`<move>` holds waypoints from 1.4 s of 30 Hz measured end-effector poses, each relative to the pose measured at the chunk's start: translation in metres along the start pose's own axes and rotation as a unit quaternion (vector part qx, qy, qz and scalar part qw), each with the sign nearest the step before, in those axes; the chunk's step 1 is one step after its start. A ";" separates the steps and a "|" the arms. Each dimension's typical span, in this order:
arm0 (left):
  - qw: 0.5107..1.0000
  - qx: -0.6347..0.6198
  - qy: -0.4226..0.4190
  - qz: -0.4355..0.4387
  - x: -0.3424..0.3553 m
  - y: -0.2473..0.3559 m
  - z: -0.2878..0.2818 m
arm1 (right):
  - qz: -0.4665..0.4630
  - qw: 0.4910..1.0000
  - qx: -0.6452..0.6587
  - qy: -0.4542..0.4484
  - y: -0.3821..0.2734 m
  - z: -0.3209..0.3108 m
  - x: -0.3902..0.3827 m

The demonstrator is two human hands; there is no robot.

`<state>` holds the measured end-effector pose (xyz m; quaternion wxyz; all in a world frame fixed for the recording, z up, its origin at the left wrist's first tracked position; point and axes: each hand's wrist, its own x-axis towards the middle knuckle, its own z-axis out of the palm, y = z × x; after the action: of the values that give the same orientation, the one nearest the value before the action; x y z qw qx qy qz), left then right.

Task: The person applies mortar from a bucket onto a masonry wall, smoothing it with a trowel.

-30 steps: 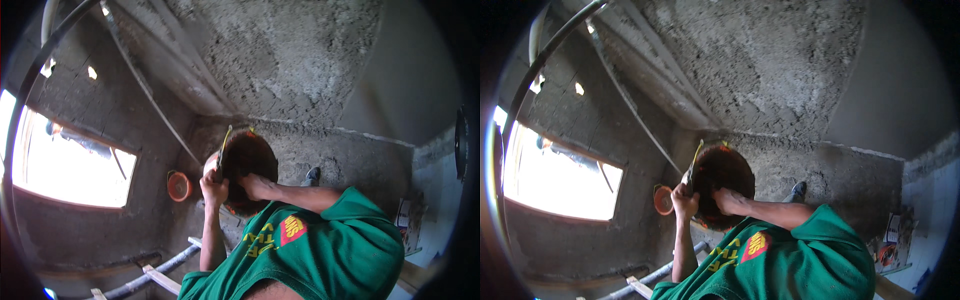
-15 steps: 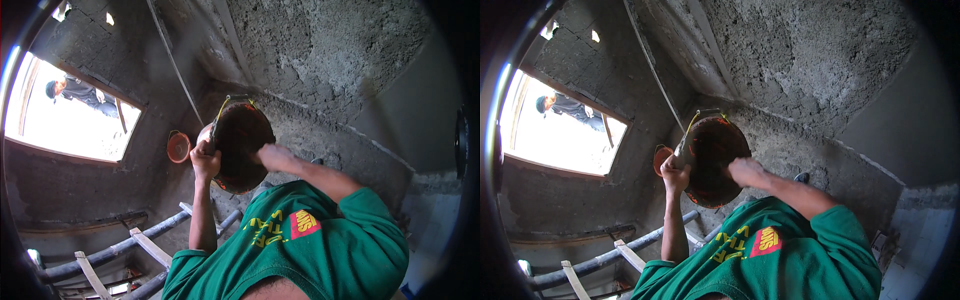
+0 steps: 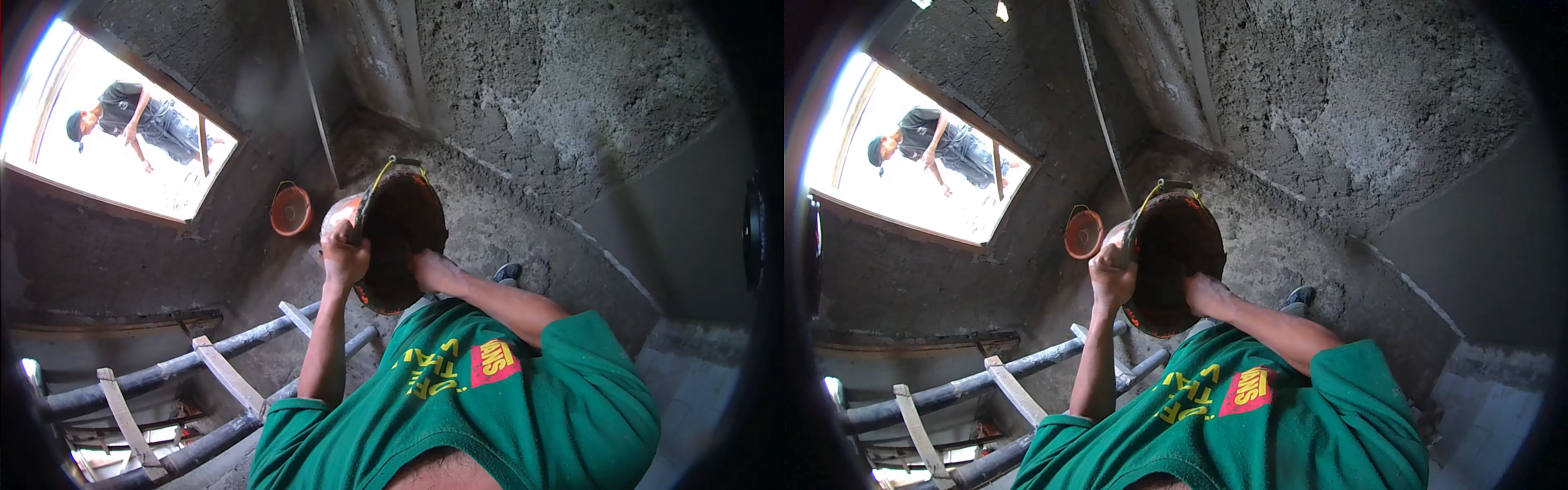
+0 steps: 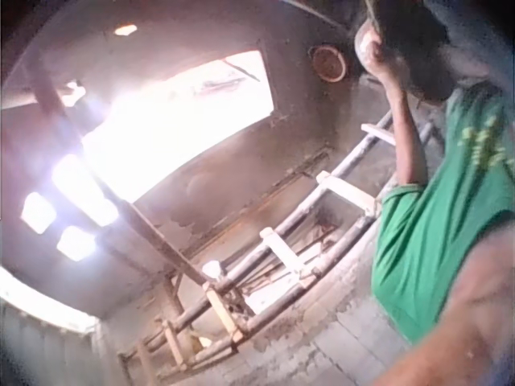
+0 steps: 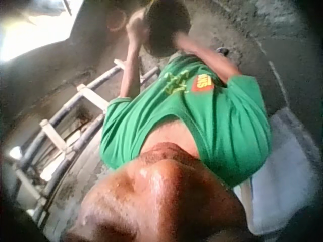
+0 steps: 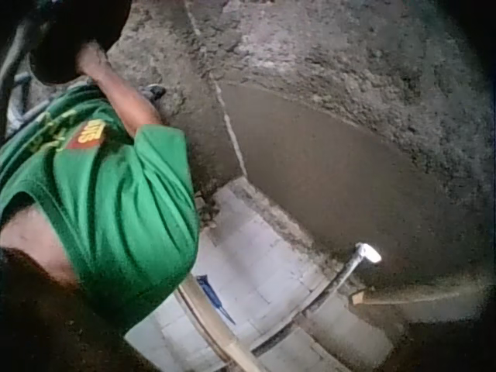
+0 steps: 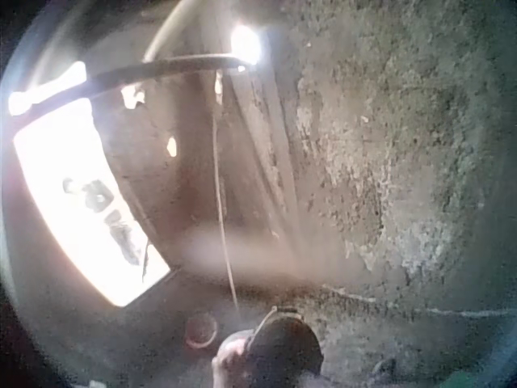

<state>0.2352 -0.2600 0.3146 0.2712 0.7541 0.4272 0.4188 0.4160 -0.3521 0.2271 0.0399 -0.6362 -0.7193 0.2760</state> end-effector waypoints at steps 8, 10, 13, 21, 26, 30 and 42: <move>1.000 0.017 -0.009 -0.006 -0.008 0.013 -0.007 | 0.155 0.986 0.036 -0.060 0.015 -0.061 -0.033; 1.000 0.006 -0.010 0.004 -0.007 0.021 0.001 | -0.028 0.996 0.046 -0.073 0.037 0.018 -0.023; 0.999 0.037 -0.017 0.032 -0.015 0.011 0.002 | -0.069 0.984 0.146 -0.074 -0.013 0.007 -0.030; 0.997 0.021 -0.074 -0.003 -0.013 0.022 -0.003 | 0.064 0.991 -0.032 0.116 0.009 -0.024 -0.001; 0.993 -0.082 -0.056 -0.067 -0.024 0.002 -0.003 | -0.079 0.984 -0.114 0.111 -0.046 -0.016 -0.042; 0.995 -0.090 -0.031 -0.042 -0.027 0.026 -0.002 | -0.004 0.988 -0.142 0.054 0.011 -0.046 -0.026; 0.995 -0.068 -0.020 -0.073 -0.044 0.008 -0.004 | -0.034 0.956 0.209 -0.203 -0.017 -0.032 -0.034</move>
<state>0.2228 -0.3021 0.3052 0.3604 0.7091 0.4459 0.4105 0.4200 -0.3738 0.2721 0.0346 -0.5188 -0.6598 0.5426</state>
